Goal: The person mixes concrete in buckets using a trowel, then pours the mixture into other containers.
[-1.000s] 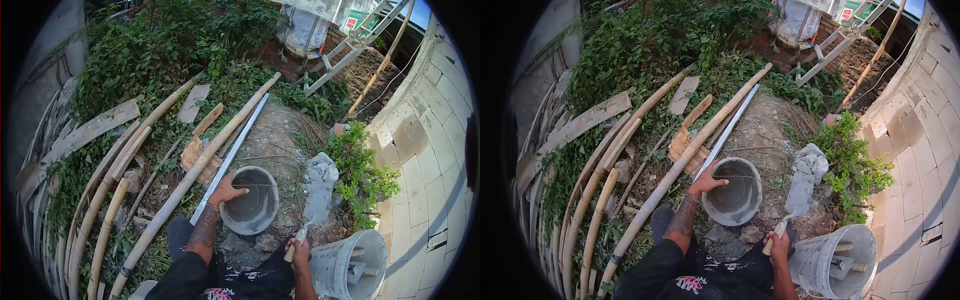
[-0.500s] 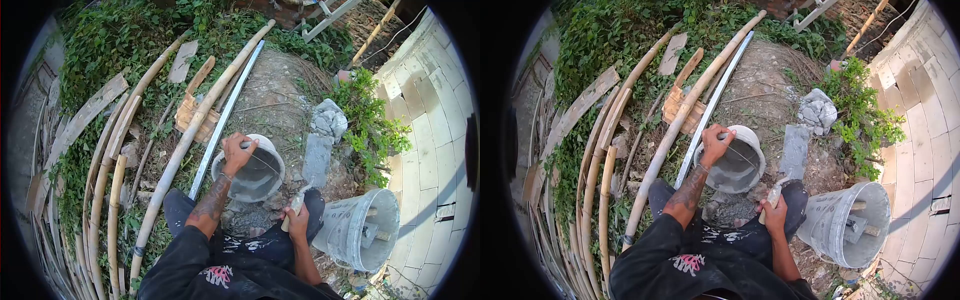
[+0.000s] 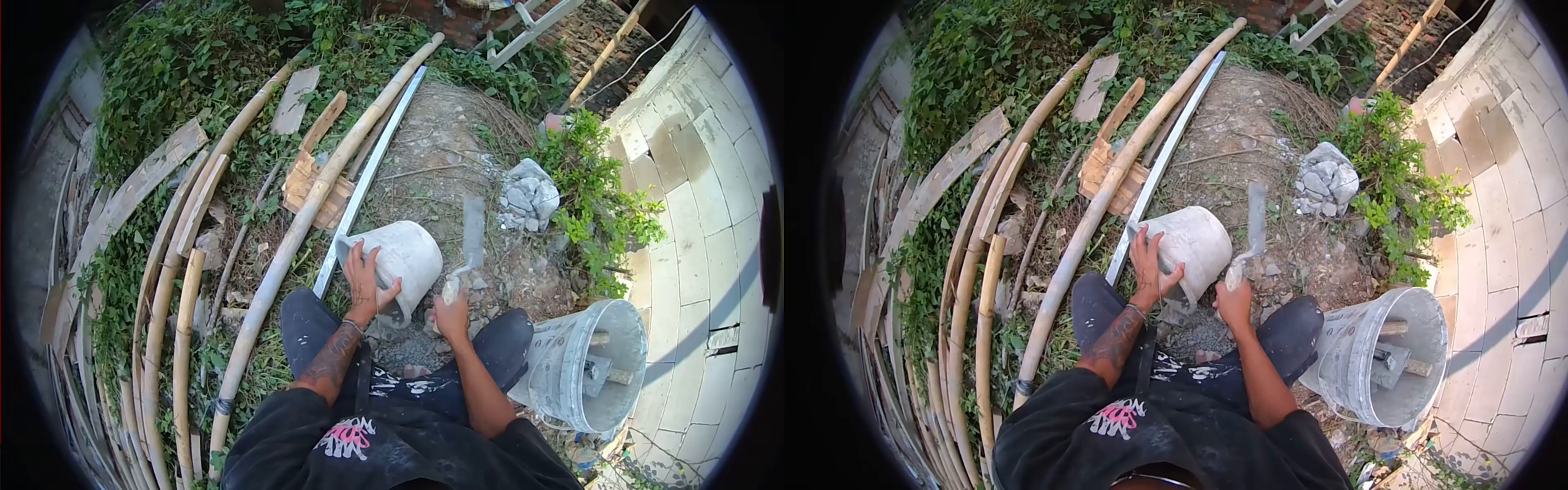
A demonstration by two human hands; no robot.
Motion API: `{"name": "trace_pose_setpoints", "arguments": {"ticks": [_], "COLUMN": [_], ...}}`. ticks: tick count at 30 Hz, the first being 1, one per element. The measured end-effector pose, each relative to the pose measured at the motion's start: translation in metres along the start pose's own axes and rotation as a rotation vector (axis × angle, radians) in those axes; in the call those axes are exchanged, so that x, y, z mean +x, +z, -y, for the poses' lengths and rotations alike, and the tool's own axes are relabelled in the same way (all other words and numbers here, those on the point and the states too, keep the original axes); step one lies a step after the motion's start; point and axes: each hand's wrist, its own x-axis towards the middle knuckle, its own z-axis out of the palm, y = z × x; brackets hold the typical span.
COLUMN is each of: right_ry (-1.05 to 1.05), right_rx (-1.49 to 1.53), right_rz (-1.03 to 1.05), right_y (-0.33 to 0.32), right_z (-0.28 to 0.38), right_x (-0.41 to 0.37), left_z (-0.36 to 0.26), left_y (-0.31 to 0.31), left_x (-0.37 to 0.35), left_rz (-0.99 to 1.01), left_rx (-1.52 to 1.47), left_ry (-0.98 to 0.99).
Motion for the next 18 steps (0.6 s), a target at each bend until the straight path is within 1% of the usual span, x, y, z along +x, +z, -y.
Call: {"name": "trace_pose_setpoints", "arguments": {"ticks": [1, 2, 3, 4, 6, 7, 10, 11, 14, 15, 17, 18], "right_ry": [0.195, 0.094, -0.006, 0.066, 0.246, 0.309, 0.406, 0.439, 0.410, 0.342, 0.106, -0.034], "right_rx": [-0.325, -0.375, -0.422, -0.268, 0.032, 0.113, 0.476, 0.507, 0.564, 0.446, 0.366, 0.399], "right_rz": [0.276, 0.234, 0.192, 0.220, 0.268, 0.320, 0.444, 0.441, 0.403, 0.345, 0.243, 0.165], "right_y": [0.005, 0.007, 0.013, 0.014, 0.007, 0.004, -0.007, -0.008, -0.012, -0.017, -0.037, -0.048], "right_z": [-0.037, -0.038, -0.038, -0.037, 0.006, 0.002, 0.000, 0.004, 0.012, 0.024, 0.061, 0.093], "right_x": [-0.001, -0.016, -0.022, -0.017, -0.034, -0.031, -0.031, -0.033, -0.026, -0.021, -0.005, 0.000], "left_z": [0.000, 0.001, 0.005, 0.009, 0.007, 0.008, 0.009, 0.010, 0.011, 0.011, 0.011, 0.012], "left_y": [0.001, 0.001, -0.001, 0.002, 0.005, 0.005, 0.004, 0.005, 0.005, 0.004, 0.005, 0.005], "left_x": [-0.002, -0.005, -0.006, -0.002, -0.010, -0.010, -0.009, -0.009, -0.011, -0.011, -0.012, -0.012], "left_rz": [-0.029, -0.052, 0.024, 0.000, -0.020, -0.031, -0.025, -0.025, -0.026, -0.026, -0.030, -0.031], "left_rx": [-0.001, 0.000, 0.033, 0.015, -0.030, -0.036, -0.044, -0.054, -0.067, -0.065, -0.069, -0.075], "left_ry": [-0.047, -0.096, -0.103, -0.093, -0.093, -0.086, -0.100, -0.104, -0.115, -0.116, -0.113, -0.113]}}
